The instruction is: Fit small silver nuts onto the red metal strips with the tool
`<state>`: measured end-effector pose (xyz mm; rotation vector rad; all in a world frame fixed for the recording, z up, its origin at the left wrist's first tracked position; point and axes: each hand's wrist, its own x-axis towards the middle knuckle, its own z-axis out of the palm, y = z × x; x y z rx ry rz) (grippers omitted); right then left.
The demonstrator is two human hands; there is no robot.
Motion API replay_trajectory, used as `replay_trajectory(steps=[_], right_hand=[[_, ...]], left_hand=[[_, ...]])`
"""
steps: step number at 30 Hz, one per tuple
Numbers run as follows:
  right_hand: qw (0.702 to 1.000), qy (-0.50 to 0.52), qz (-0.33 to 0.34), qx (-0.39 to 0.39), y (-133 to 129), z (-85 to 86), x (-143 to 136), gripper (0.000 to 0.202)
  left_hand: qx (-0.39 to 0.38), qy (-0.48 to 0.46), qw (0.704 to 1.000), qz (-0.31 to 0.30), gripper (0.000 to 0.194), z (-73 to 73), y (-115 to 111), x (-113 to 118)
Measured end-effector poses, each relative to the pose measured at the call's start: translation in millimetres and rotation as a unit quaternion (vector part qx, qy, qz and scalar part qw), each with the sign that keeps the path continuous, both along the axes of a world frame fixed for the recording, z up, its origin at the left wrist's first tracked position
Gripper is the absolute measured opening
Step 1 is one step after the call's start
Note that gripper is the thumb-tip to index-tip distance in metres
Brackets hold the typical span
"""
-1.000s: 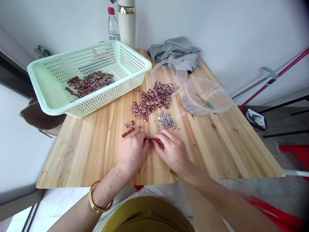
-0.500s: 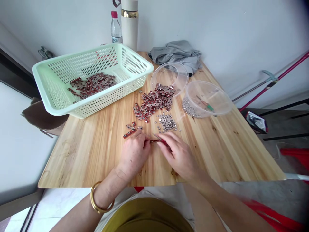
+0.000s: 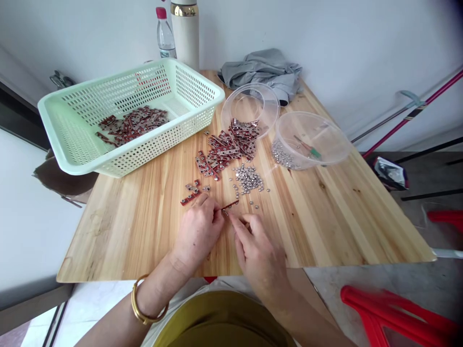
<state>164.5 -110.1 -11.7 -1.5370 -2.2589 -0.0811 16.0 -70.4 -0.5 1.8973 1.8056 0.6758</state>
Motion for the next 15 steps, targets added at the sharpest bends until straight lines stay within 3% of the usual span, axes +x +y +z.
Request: replay_trajectory(steps=[7, 15], right_hand=[[0.994, 0.100, 0.026, -0.028, 1.1, -0.4, 5.2, 0.041], [1.000, 0.006, -0.001, -0.003, -1.0, -1.6, 0.3, 0.041]], left_hand=[[-0.005, 0.001, 1.000, -0.004, 0.016, 0.9, 0.8, -0.1], [-0.009, 0.011, 1.000, 0.002, 0.016, 2.1, 0.5, 0.6]])
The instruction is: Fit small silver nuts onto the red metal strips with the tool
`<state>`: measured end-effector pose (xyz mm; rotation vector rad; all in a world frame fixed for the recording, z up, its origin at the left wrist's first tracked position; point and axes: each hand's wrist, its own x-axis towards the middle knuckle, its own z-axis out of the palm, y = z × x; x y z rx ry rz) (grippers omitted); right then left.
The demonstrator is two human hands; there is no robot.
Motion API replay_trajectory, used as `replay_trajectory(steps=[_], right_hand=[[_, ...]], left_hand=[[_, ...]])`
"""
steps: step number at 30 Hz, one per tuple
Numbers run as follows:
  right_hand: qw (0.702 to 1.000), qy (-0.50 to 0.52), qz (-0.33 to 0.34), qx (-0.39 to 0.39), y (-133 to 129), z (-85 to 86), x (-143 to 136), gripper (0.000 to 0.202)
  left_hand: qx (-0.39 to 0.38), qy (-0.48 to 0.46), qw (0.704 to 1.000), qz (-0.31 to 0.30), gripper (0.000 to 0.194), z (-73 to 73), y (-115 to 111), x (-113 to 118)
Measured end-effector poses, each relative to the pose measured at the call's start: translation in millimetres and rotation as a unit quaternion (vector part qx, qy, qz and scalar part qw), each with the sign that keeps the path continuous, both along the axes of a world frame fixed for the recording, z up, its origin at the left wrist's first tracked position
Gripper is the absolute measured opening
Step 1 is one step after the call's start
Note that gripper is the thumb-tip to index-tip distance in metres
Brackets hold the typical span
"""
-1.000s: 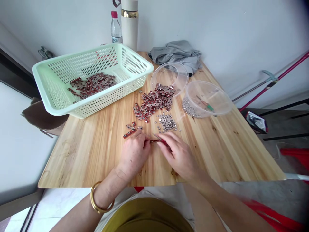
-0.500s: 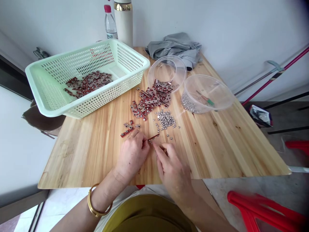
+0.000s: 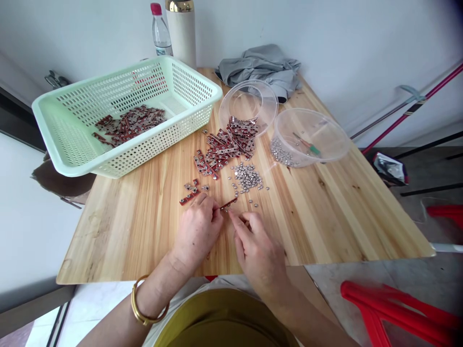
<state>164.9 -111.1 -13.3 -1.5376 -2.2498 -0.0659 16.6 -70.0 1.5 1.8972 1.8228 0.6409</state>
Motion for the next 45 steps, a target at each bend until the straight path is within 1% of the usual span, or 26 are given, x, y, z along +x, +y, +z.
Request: replay_trajectory(steps=[4, 7, 10, 13, 16, 18, 20, 23, 25, 27, 31, 35, 38, 40, 43, 45], right_hand=[[0.998, -0.068, -0.005, 0.008, -2.5, 0.3, -3.2, 0.045], [0.997, -0.078, 0.002, -0.004, -2.8, 1.1, -3.5, 0.045], [0.999, -0.027, 0.011, -0.030, -1.1, 1.6, 0.6, 0.045], [0.996, 0.078, 0.020, -0.044, 5.2, 4.3, 8.1, 0.041], [0.983, 0.174, 0.029, -0.041, 22.0, 12.8, 14.3, 0.032], [0.978, 0.200, 0.040, -0.047, 40.2, 20.5, 15.2, 0.023], [0.978, 0.187, 0.072, -0.066, 61.7, 27.4, 12.4, 0.011], [0.978, 0.128, 0.124, -0.105, 91.4, 34.0, 1.0, 0.010], [0.976, 0.095, 0.153, -0.124, 104.2, 36.3, -10.4, 0.008], [0.971, 0.075, 0.174, -0.145, 110.5, 37.5, -22.7, 0.008], [0.970, 0.036, 0.176, -0.163, 113.5, 34.7, -42.9, 0.011], [0.969, 0.009, 0.189, -0.161, 117.9, 26.8, -49.1, 0.008], [0.967, 0.032, 0.196, -0.162, 120.6, 26.8, -41.7, 0.006], [0.966, 0.074, 0.199, -0.147, 118.0, 30.3, -31.8, 0.008], [0.962, 0.134, 0.212, -0.105, 104.8, 33.7, -15.3, 0.010], [0.962, 0.131, 0.228, -0.079, 93.1, 30.9, -8.0, 0.010]], left_hand=[[0.001, 0.001, 1.000, 0.000, 0.017, 0.7, -0.3, 1.0], [0.009, 0.004, 1.000, 0.002, 0.016, -0.3, 0.1, 1.0], [0.019, 0.003, 1.000, -0.001, 0.017, -2.3, 0.8, -0.3], [0.029, -0.004, 1.000, -0.011, 0.017, -3.7, 0.9, -2.3], [0.049, -0.021, 0.998, -0.036, 0.017, -2.5, -1.6, -4.9], [0.064, -0.030, 0.996, -0.049, 0.018, -0.6, -5.4, -7.7], [0.072, -0.028, 0.996, -0.046, 0.017, 1.2, -10.7, -12.4], [0.088, -0.008, 0.996, -0.026, 0.018, 1.8, -18.8, -23.4], [0.104, -0.004, 0.994, -0.018, 0.018, 1.0, -23.2, -31.3], [0.110, -0.013, 0.994, -0.016, 0.018, -0.1, -26.6, -37.5], [0.097, -0.021, 0.995, -0.014, 0.018, -0.7, -30.1, -42.0], [0.085, -0.020, 0.996, -0.005, 0.016, 0.3, -27.7, -41.6], [0.069, 0.000, 0.998, 0.003, 0.016, 1.9, -22.1, -40.1], [0.055, 0.011, 0.998, 0.010, 0.015, 3.6, -17.8, -38.1], [0.030, 0.022, 0.999, 0.023, 0.015, 6.7, -11.8, -33.3], [0.022, 0.028, 0.999, 0.025, 0.016, 8.0, -8.8, -29.5]])
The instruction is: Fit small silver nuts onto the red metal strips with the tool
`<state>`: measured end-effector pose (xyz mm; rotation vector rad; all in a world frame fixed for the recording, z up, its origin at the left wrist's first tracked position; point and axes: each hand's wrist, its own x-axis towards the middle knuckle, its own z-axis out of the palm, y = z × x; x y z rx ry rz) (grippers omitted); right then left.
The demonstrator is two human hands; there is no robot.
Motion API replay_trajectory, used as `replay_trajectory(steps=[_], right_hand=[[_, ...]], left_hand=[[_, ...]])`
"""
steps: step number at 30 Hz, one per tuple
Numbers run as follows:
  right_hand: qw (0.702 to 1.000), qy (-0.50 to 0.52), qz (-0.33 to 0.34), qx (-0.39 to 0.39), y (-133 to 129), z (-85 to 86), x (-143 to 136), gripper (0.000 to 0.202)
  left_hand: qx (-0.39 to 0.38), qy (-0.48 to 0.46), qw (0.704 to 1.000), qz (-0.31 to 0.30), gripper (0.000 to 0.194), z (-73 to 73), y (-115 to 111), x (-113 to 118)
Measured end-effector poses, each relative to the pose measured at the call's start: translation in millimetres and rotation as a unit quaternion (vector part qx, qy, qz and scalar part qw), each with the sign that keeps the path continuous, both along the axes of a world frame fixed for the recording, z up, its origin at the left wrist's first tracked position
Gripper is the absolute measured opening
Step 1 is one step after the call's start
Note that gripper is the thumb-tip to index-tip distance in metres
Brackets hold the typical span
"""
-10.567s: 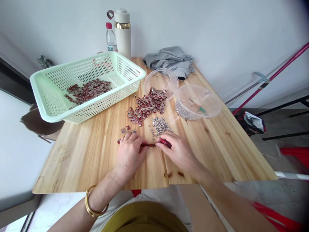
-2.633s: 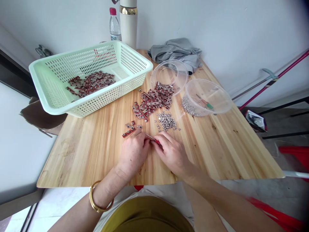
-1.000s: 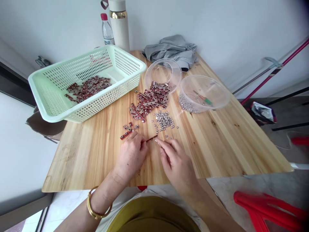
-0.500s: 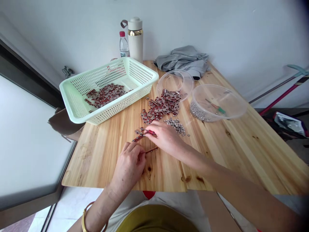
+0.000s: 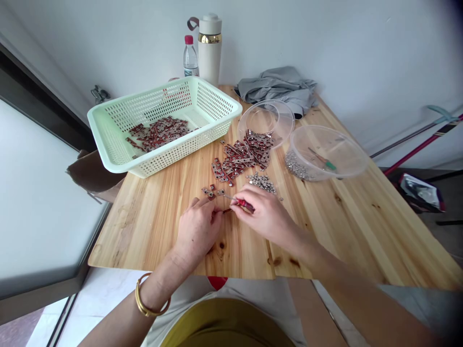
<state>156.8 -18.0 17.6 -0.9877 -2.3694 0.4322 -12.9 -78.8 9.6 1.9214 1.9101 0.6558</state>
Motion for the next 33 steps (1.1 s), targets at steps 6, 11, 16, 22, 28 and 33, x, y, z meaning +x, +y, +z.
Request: replay_trajectory(steps=[6, 11, 16, 22, 28, 33], right_hand=[[0.993, -0.084, 0.004, 0.085, -16.5, -18.8, -0.4, 0.016], [0.988, -0.116, -0.002, 0.098, -17.2, -19.8, -2.0, 0.019], [0.991, -0.115, -0.004, 0.069, -23.2, -20.7, -0.6, 0.022], [0.992, -0.118, 0.000, 0.048, -25.9, -17.6, 2.8, 0.024], [0.996, -0.063, -0.069, 0.002, -46.6, -9.8, 16.7, 0.036], [0.991, -0.081, -0.109, -0.002, -70.2, -22.6, 17.6, 0.043]], left_hand=[[-0.003, 0.041, 0.999, 0.007, 0.017, -1.3, 2.9, 6.8], [-0.008, 0.046, 0.999, 0.011, 0.015, -2.2, 2.5, 5.8], [-0.002, 0.045, 0.999, 0.013, 0.014, -4.6, 2.3, 6.2], [0.004, 0.058, 0.998, 0.023, 0.013, -7.3, 2.3, 8.3], [0.003, 0.075, 0.997, 0.026, 0.013, -5.5, 2.9, 9.8], [0.010, 0.066, 0.997, 0.031, 0.014, -5.8, 1.9, 11.4]])
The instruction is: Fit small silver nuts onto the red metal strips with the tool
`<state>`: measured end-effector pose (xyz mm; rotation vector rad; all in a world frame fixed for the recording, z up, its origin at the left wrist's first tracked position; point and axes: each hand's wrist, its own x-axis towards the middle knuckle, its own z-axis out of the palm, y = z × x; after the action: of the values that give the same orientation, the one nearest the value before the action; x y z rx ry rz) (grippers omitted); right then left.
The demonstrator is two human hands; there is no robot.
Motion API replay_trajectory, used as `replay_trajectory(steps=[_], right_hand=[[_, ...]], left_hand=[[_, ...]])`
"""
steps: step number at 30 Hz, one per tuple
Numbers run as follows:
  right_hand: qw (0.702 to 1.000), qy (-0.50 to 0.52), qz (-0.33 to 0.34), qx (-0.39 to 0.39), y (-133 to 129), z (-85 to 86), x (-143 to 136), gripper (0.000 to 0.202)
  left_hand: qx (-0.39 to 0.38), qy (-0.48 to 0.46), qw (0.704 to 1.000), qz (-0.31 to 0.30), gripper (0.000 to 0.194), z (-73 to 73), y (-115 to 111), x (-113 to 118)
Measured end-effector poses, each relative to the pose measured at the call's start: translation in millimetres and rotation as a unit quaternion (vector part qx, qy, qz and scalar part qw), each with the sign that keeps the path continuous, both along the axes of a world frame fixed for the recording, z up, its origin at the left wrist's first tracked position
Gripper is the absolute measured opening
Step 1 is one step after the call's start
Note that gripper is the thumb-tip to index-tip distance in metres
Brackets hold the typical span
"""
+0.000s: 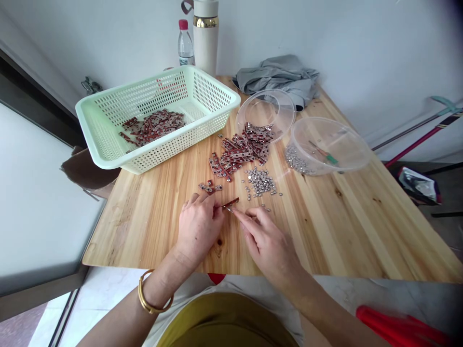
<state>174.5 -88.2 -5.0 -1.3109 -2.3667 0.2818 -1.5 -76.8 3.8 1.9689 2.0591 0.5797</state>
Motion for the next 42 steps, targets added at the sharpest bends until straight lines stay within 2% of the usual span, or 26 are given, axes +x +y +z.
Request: replay_trajectory(steps=[15, 31, 38, 40, 42], right_hand=[[0.990, -0.110, -0.041, 0.084, -9.8, -5.9, -15.4, 0.048], [0.972, -0.198, -0.012, 0.123, -12.1, -0.8, -20.3, 0.050], [0.975, -0.188, 0.007, 0.117, -13.3, 0.8, -21.4, 0.047], [0.983, -0.160, 0.001, 0.089, -10.7, -1.1, -18.8, 0.048], [0.995, -0.091, -0.009, 0.050, -6.4, -3.6, -14.9, 0.046]], left_hand=[[0.001, -0.003, 1.000, -0.001, 0.011, -2.1, -1.6, -0.1], [0.007, -0.002, 1.000, 0.020, 0.013, -2.6, 0.1, 3.2], [0.018, -0.002, 1.000, 0.012, 0.013, -5.7, -0.9, 3.7], [0.020, 0.003, 1.000, 0.010, 0.012, -6.8, -1.1, 3.4], [0.021, 0.010, 1.000, 0.008, 0.012, -7.4, -1.0, 2.8]])
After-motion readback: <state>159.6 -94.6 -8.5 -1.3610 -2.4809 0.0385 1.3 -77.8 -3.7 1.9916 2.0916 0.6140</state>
